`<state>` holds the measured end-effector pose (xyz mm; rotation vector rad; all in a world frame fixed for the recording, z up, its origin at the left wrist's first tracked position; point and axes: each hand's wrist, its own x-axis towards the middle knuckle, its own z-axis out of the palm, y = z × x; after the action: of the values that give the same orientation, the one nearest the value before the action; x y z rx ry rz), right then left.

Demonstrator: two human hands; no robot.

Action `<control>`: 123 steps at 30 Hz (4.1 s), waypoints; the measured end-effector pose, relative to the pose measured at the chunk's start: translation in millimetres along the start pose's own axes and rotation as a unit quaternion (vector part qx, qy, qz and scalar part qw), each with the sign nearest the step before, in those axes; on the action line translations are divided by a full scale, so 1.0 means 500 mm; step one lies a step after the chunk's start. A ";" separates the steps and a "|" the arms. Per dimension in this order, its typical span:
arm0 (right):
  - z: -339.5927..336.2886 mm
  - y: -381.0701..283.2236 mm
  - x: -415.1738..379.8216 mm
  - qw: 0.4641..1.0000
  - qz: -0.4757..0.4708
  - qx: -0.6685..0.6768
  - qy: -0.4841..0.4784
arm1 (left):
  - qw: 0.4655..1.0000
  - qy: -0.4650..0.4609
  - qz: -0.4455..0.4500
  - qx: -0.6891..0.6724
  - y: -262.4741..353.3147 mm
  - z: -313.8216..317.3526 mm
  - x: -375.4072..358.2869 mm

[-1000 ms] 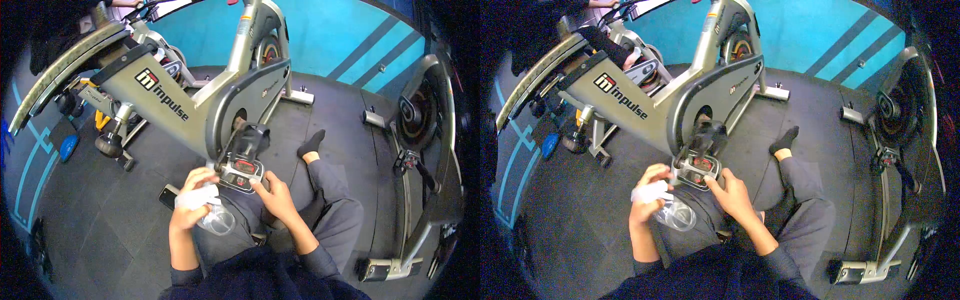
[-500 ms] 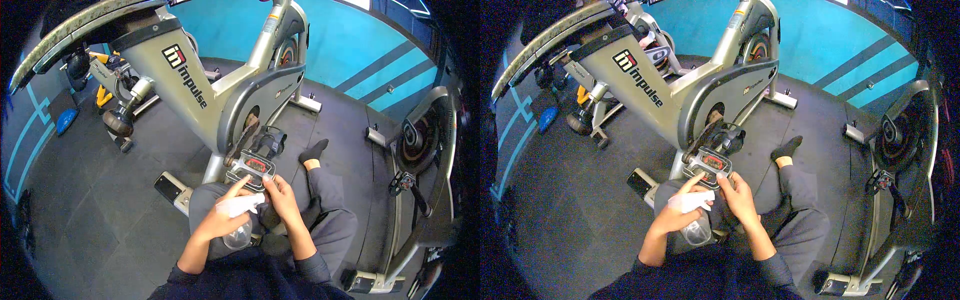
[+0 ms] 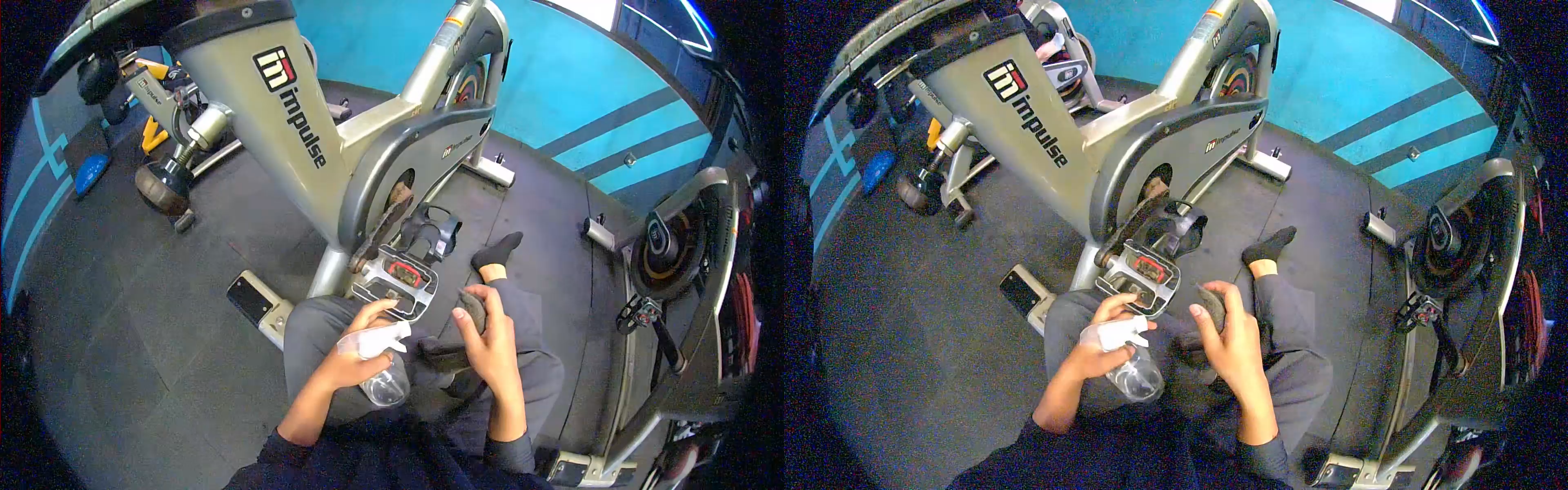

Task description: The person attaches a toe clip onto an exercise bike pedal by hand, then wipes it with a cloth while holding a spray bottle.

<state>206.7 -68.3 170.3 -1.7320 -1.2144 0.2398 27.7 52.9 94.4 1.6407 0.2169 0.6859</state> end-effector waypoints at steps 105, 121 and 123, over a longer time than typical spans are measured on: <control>0.001 -0.035 0.083 0.957 -0.130 -0.230 -0.121 | 0.982 0.042 0.154 0.101 -0.062 0.001 0.013; 0.012 -0.044 0.054 0.960 -0.102 -0.246 -0.080 | 0.980 0.048 0.157 0.108 -0.074 0.007 0.015; 0.013 -0.039 0.053 0.964 -0.097 -0.236 -0.081 | 0.979 0.054 0.153 0.123 -0.064 0.011 0.014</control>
<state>203.4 -42.3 191.4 -2.0057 -1.6500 -0.0333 44.0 58.6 65.7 1.8962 0.1316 1.0151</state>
